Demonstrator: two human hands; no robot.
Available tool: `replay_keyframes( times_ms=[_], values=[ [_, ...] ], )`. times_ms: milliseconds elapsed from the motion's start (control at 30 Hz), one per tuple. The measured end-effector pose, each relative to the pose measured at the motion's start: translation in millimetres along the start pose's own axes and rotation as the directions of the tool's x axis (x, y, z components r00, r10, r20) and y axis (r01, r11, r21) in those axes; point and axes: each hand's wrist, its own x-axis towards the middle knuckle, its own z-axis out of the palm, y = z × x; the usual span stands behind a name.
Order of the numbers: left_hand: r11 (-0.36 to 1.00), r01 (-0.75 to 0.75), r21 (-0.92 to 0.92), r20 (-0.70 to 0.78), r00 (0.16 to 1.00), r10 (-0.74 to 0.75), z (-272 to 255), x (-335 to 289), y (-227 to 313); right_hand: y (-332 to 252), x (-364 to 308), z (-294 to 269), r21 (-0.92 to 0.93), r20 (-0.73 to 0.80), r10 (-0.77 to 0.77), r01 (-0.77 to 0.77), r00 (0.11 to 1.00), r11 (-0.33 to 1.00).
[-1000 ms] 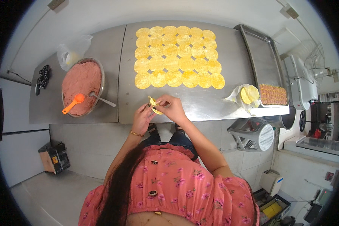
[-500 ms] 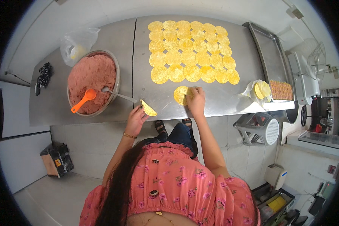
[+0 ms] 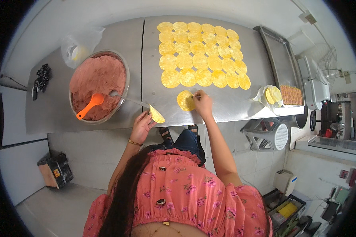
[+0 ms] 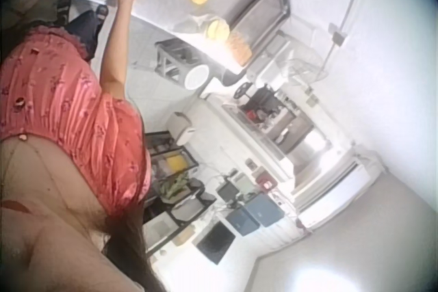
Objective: The person folds yellow circular pastry shells into cones and places them on a stainless steel table. Then the person scoops pink filling from a large bowl using an orange scoop and a metal spoon, and places the filling into each pastry shell.
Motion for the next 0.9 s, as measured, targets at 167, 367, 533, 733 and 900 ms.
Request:
replay_keyframes(
  times_ms=[167,367,533,733,900],
  values=[
    [1.0,0.008,0.011,-0.015,1.0,-0.008,-4,0,2,-38,1,6,0.554,0.248,0.063,-0.195,0.967,0.81],
    [1.0,0.026,0.003,-0.014,1.0,-0.026,-2,4,1,-46,-1,18,0.411,0.068,0.135,-0.151,0.989,0.899],
    [1.0,0.029,0.0,-0.022,0.999,-0.029,0,6,-2,-33,-15,31,-0.262,-0.039,-0.429,0.405,0.903,0.876],
    [0.999,0.037,0.004,-0.006,0.999,-0.037,6,8,-2,-36,-17,43,-0.232,-0.031,-0.349,0.332,0.937,0.914],
    [0.999,0.031,0.007,0.007,0.999,-0.031,12,10,-1,-36,-19,46,-0.211,-0.056,-0.358,0.34,0.932,0.917]
  ],
)
